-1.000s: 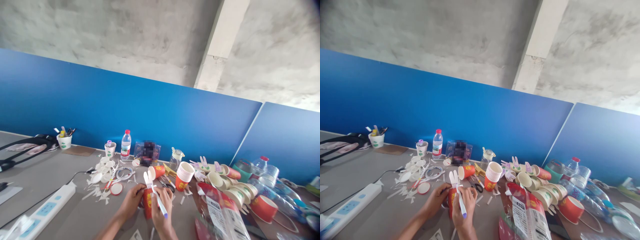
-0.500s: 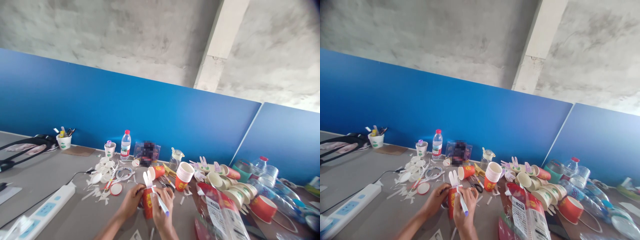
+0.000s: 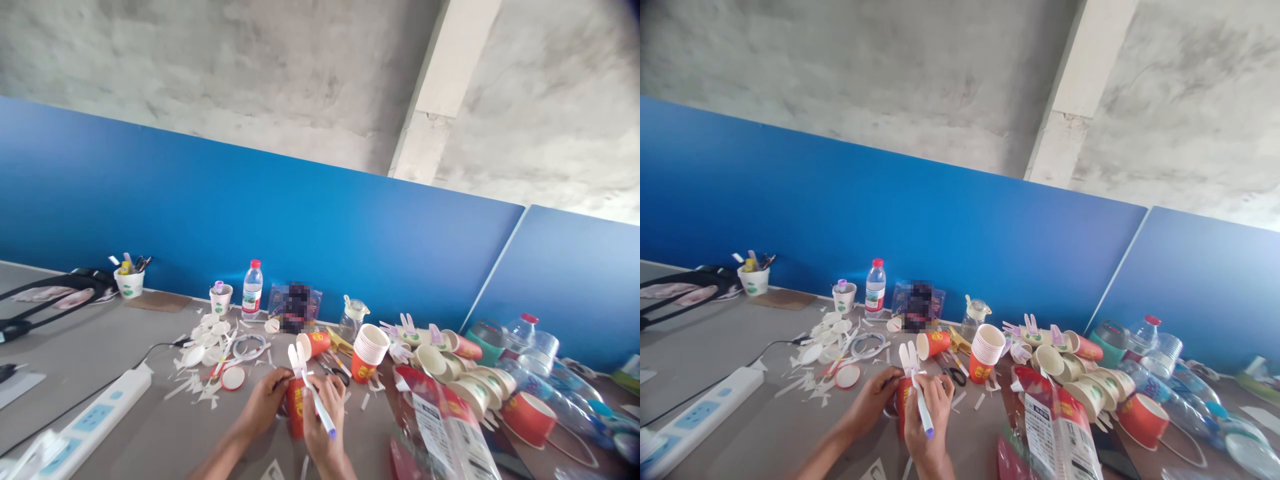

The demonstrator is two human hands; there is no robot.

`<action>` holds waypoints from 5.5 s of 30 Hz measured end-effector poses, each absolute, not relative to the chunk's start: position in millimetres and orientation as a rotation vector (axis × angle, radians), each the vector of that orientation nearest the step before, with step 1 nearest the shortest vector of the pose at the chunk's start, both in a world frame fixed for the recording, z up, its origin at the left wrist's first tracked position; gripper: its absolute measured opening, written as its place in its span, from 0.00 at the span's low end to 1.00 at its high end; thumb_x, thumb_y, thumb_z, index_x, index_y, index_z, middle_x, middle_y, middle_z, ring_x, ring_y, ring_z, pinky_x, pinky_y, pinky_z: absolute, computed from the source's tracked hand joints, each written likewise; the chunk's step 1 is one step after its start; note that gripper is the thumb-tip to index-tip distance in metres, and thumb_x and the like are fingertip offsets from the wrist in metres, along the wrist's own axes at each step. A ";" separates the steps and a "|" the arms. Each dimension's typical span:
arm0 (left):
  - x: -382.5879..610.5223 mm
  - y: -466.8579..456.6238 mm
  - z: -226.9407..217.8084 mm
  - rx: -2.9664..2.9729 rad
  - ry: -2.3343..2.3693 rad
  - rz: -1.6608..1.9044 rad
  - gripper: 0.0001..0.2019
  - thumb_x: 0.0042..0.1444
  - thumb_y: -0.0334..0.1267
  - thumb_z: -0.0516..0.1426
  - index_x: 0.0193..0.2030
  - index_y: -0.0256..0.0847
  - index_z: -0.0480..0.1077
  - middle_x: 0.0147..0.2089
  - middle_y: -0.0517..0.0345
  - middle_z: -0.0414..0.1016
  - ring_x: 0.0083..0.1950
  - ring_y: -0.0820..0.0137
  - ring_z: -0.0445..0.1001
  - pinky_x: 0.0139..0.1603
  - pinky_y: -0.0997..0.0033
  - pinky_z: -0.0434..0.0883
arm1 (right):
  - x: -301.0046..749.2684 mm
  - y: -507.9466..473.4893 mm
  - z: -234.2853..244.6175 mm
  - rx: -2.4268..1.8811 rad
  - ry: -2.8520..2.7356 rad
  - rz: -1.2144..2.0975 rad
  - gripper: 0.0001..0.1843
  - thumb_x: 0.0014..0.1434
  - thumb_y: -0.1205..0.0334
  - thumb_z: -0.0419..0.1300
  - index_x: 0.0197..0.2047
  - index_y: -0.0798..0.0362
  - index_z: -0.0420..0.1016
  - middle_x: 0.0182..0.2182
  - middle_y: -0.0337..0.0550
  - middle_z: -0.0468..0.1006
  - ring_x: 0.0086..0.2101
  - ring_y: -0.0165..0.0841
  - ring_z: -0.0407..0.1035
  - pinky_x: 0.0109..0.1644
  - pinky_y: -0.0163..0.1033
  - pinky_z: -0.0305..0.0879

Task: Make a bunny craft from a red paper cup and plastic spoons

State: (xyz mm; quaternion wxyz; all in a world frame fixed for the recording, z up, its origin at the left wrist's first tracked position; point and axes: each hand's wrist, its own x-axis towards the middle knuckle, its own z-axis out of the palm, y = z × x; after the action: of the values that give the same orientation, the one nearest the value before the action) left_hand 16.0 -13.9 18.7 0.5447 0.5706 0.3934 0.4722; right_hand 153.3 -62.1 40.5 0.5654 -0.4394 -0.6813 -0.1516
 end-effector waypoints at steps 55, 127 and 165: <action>15.5 -18.8 18.1 1.509 0.960 1.170 0.14 0.56 0.45 0.58 0.40 0.40 0.81 0.34 0.52 0.78 0.33 0.65 0.72 0.32 0.70 0.71 | 159.7 -60.7 43.7 -1.017 -1.585 -0.387 0.09 0.66 0.67 0.53 0.45 0.48 0.73 0.33 0.38 0.83 0.31 0.36 0.76 0.46 0.46 0.62; 16.2 -20.6 23.4 1.756 0.903 1.230 0.12 0.58 0.36 0.54 0.36 0.39 0.80 0.38 0.49 0.82 0.41 0.61 0.78 0.45 0.64 0.72 | 158.0 -67.0 54.5 -0.918 -1.609 -0.387 0.09 0.70 0.63 0.51 0.45 0.50 0.73 0.33 0.39 0.81 0.32 0.34 0.75 0.43 0.44 0.68; 16.4 -21.9 28.1 1.760 0.944 1.239 0.12 0.57 0.37 0.54 0.34 0.38 0.80 0.35 0.49 0.80 0.37 0.62 0.76 0.41 0.66 0.71 | 167.1 -65.4 58.9 -0.918 -1.539 -0.382 0.10 0.69 0.65 0.52 0.36 0.49 0.71 0.26 0.34 0.79 0.25 0.32 0.74 0.44 0.45 0.65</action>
State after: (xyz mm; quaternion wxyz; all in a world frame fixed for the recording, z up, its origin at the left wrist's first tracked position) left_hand 16.4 -21.9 28.1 0.3852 0.6911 0.3705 0.4866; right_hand 167.1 -65.4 58.9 0.6087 -0.3976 -0.6664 -0.1653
